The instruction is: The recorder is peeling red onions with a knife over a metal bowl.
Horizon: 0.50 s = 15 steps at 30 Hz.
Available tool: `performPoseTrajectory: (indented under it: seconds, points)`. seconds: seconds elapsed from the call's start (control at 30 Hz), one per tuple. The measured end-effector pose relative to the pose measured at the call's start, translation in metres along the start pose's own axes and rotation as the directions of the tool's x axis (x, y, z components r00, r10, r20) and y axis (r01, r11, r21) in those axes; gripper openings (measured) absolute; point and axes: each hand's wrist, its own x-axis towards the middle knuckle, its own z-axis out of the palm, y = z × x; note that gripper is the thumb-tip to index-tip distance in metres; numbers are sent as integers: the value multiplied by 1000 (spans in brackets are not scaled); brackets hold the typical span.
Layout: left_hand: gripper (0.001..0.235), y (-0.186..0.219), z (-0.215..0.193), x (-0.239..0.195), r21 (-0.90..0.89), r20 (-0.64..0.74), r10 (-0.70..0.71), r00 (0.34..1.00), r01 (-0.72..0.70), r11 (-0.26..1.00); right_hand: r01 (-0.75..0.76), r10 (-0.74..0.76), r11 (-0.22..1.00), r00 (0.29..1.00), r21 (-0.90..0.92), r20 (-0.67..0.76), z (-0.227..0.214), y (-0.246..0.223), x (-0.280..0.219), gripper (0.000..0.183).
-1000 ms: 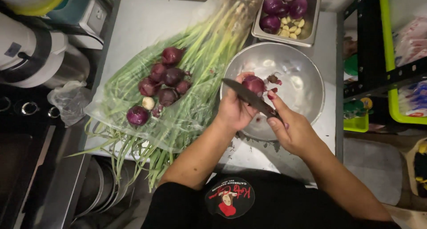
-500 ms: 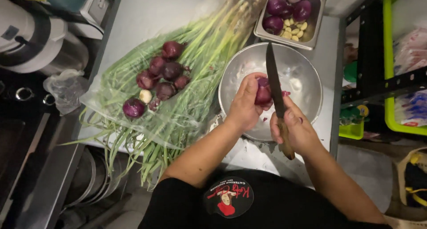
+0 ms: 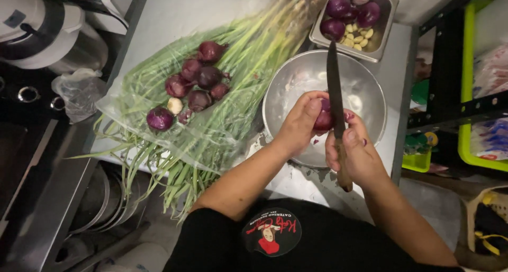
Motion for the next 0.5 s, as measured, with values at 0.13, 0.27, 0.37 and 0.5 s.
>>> performPoseTrajectory:
  seconds: [0.13,0.27,0.37,0.5]
  points:
    - [47,9,3,3,94,51,75,996,-80,992,31,-31,1000,998,2,49,3,-15,-4,75]
    - [42,18,9,-1,280,72,182,981,-195,940,38,-37,995,999,-96,13,6,-17,-7,80]
    - [40,18,17,-2,287,34,226,974,-226,931,100,-119,959,991,-266,-57,7,-10,-4,75]
    - [40,21,30,-13,296,-65,267,962,-237,925,207,-324,766,942,-608,-87,6,1,-4,59]
